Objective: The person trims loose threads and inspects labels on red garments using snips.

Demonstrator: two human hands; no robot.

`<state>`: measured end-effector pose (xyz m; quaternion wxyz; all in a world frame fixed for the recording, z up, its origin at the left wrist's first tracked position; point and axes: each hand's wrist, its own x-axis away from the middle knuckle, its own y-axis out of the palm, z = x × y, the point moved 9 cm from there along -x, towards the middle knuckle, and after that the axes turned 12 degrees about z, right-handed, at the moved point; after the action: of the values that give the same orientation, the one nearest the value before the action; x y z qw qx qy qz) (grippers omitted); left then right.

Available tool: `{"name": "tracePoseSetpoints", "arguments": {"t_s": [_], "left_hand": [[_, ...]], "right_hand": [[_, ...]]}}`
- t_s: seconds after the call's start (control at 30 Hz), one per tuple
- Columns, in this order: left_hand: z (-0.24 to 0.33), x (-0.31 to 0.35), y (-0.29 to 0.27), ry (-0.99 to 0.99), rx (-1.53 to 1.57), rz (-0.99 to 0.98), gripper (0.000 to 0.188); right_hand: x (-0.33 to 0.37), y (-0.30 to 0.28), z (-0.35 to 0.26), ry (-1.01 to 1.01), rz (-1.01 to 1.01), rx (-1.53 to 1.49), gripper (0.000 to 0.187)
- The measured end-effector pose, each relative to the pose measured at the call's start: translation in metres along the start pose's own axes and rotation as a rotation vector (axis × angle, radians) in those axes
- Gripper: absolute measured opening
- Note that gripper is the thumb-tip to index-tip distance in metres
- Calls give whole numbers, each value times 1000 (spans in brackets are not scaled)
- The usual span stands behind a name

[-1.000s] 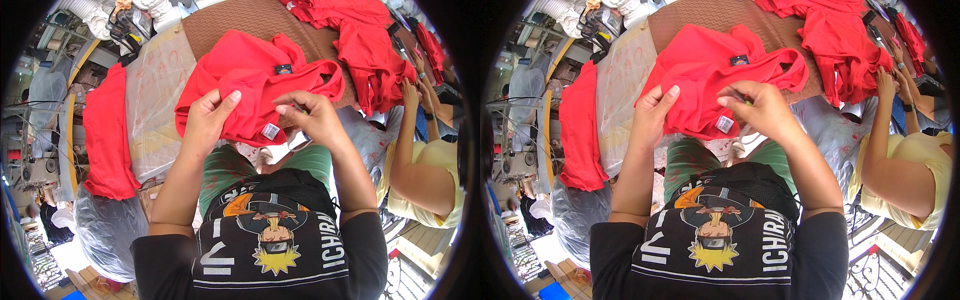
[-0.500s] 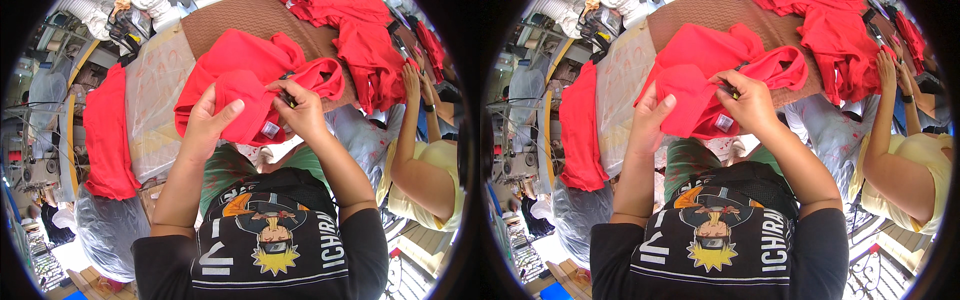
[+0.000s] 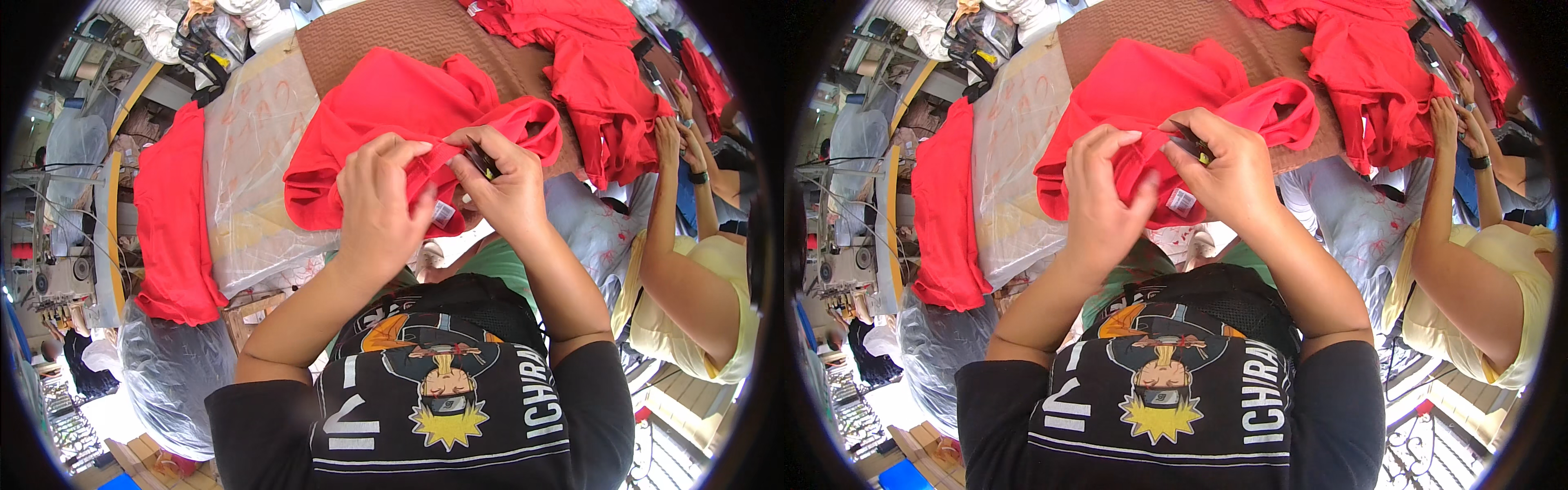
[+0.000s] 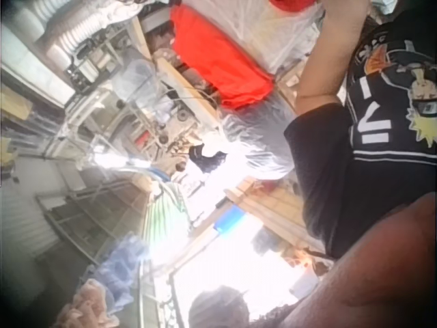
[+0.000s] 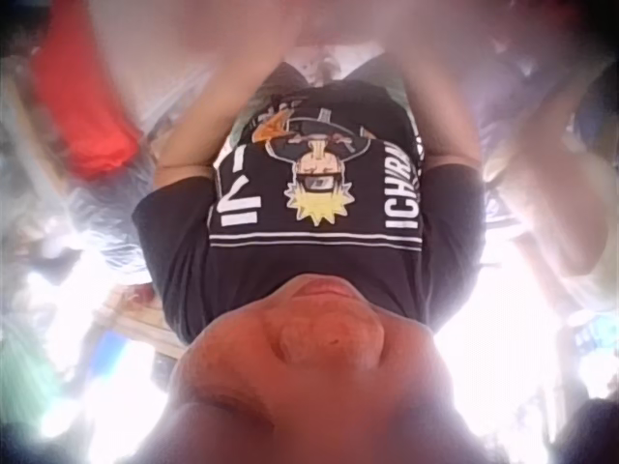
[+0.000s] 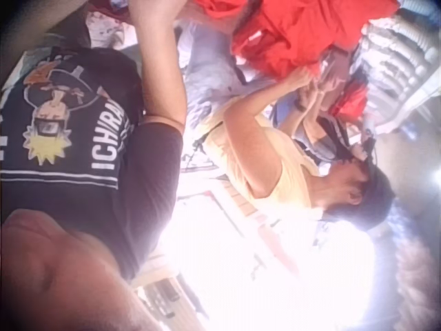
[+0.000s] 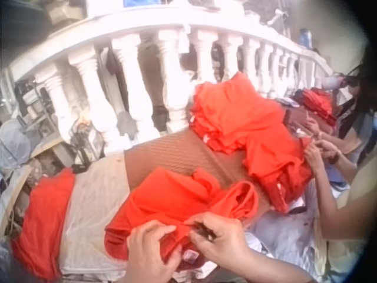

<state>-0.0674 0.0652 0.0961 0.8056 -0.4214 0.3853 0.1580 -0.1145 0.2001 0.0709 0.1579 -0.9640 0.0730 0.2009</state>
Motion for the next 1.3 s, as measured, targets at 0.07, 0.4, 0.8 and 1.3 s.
{"name": "tracePoseSetpoints", "arguments": {"t_s": [0.07,0.4,0.8,1.3], "left_hand": [[-28,5,9,-357,425,-119,33],[-44,25,29,-952,1151,-356,26],[-20,1,-7,-211,433,-2,19],[-42,18,27,-775,925,-122,21]], "right_hand": [[-1,-3,-1,-20,-1,17,20],[2,-4,15,81,-46,-32,18],[9,1,-5,27,-67,-70,19],[3,-13,1,6,8,155,32]]}}
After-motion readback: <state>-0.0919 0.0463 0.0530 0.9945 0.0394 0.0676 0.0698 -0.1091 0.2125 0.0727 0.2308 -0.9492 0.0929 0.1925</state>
